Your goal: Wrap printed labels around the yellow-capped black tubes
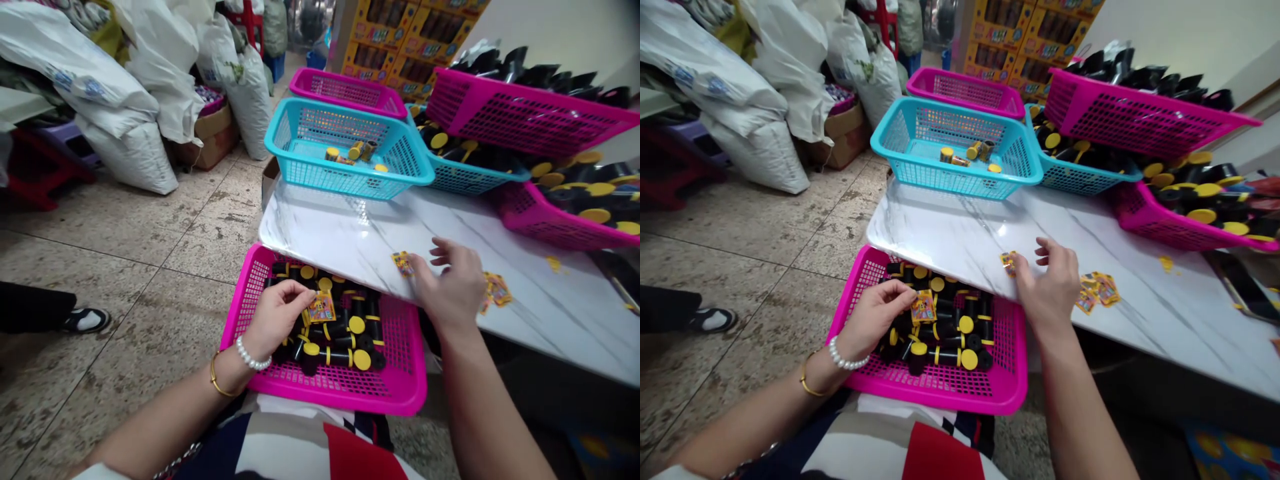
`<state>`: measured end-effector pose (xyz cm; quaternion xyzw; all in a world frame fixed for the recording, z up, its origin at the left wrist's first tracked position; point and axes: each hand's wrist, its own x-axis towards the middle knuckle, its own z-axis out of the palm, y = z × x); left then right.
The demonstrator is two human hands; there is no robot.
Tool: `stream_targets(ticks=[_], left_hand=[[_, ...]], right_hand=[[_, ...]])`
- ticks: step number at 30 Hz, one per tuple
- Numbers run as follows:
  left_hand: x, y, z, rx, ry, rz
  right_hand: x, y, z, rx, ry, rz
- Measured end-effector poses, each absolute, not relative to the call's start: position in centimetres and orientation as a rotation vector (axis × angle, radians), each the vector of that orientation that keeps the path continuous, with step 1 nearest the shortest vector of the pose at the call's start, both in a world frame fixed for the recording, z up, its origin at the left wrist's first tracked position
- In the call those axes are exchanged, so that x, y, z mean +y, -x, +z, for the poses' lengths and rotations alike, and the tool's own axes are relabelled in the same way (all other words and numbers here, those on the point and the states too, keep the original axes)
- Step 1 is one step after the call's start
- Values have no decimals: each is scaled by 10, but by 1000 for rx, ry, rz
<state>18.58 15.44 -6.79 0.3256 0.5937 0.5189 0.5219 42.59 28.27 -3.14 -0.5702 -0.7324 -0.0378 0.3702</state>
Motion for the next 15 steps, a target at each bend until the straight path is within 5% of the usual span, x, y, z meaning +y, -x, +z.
stream_targets(ticks=[7, 15], left_hand=[[149, -195, -62, 1379, -822, 1254], [122, -195, -55, 1333, -735, 1265]], right_hand=[[174, -358, -46, -2044, 1270, 985], [161, -356, -67, -1904, 1368, 899]])
